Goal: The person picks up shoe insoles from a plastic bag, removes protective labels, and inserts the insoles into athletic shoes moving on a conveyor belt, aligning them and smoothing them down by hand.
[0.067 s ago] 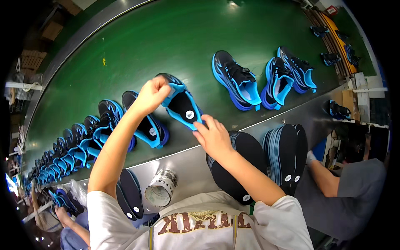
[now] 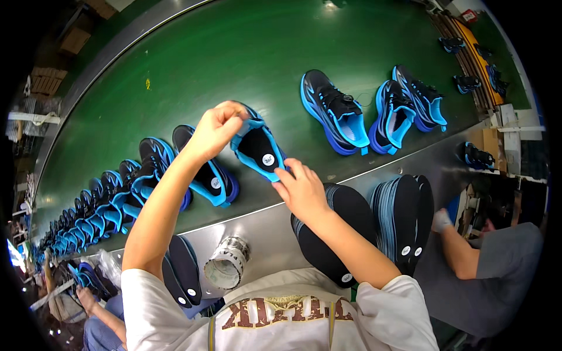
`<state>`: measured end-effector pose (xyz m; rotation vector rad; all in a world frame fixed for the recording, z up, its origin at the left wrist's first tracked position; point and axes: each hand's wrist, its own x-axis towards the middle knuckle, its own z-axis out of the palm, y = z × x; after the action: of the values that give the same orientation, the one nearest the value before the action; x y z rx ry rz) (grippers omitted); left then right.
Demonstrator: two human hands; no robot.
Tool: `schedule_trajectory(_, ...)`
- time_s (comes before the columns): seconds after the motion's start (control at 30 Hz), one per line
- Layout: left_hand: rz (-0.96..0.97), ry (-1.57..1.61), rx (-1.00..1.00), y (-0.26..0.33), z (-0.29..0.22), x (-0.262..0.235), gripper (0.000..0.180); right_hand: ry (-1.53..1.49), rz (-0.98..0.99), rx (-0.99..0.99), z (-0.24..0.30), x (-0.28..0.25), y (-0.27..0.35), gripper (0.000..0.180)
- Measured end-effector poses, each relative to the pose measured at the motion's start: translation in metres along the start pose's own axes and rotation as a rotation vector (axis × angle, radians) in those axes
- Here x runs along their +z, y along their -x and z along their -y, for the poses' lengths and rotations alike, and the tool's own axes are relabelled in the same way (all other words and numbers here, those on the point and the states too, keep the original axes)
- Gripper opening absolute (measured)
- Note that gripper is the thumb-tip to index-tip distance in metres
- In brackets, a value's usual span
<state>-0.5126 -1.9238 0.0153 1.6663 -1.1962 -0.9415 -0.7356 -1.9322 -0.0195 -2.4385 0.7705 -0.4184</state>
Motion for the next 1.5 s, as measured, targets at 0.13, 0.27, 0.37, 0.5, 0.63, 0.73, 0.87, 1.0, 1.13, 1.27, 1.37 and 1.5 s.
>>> schedule_trajectory(0.13,0.241,0.186,-0.187,0.000,-0.056,0.010,0.020,-0.043,-0.013,0.022,-0.009,0.002,0.002,0.023)
schedule_trajectory(0.27,0.379,-0.644,0.194,0.001,-0.033,0.038,0.017,0.047,0.051,-0.073,-0.009,-0.004,-0.006,0.022)
schedule_trajectory(0.37,0.661,-1.271,0.442,0.001,0.006,0.055,0.010,0.020,0.095,-0.067,-0.007,-0.006,-0.012,0.022)
schedule_trajectory(0.5,1.121,-1.569,0.499,-0.022,0.015,0.045,0.011,0.022,0.136,-0.048,-0.010,-0.005,-0.016,0.026)
schedule_trajectory(0.63,0.969,-1.370,0.614,-0.025,0.046,0.053,0.014,-0.011,0.160,-0.024,-0.016,-0.005,-0.017,0.029)
schedule_trajectory(0.73,1.177,-1.268,0.528,-0.039,0.036,0.044,0.013,-0.037,0.184,-0.032,-0.024,-0.002,-0.014,0.030)
schedule_trajectory(0.87,1.110,-1.286,0.549,-0.039,0.039,0.048,0.013,-0.073,0.157,-0.073,-0.027,0.000,-0.016,0.031)
schedule_trajectory(1.0,0.847,-1.249,0.626,-0.023,0.049,0.040,0.015,-0.092,0.124,-0.101,-0.026,0.003,-0.015,0.031)
schedule_trajectory(1.13,0.788,-1.245,0.623,-0.022,0.049,0.043,0.012,-0.073,0.129,-0.080,-0.025,0.000,-0.015,0.029)
schedule_trajectory(1.27,0.836,-1.344,0.573,-0.021,0.043,0.050,0.007,-0.071,0.151,-0.069,-0.023,-0.004,-0.013,0.030)
schedule_trajectory(1.37,0.792,-1.340,0.498,-0.021,0.038,0.054,0.009,-0.004,0.173,-0.048,-0.014,-0.017,-0.012,0.033)
schedule_trajectory(1.5,0.675,-1.233,0.572,-0.015,0.035,0.046,0.009,-0.001,0.202,0.055,-0.004,-0.055,0.022,0.036)
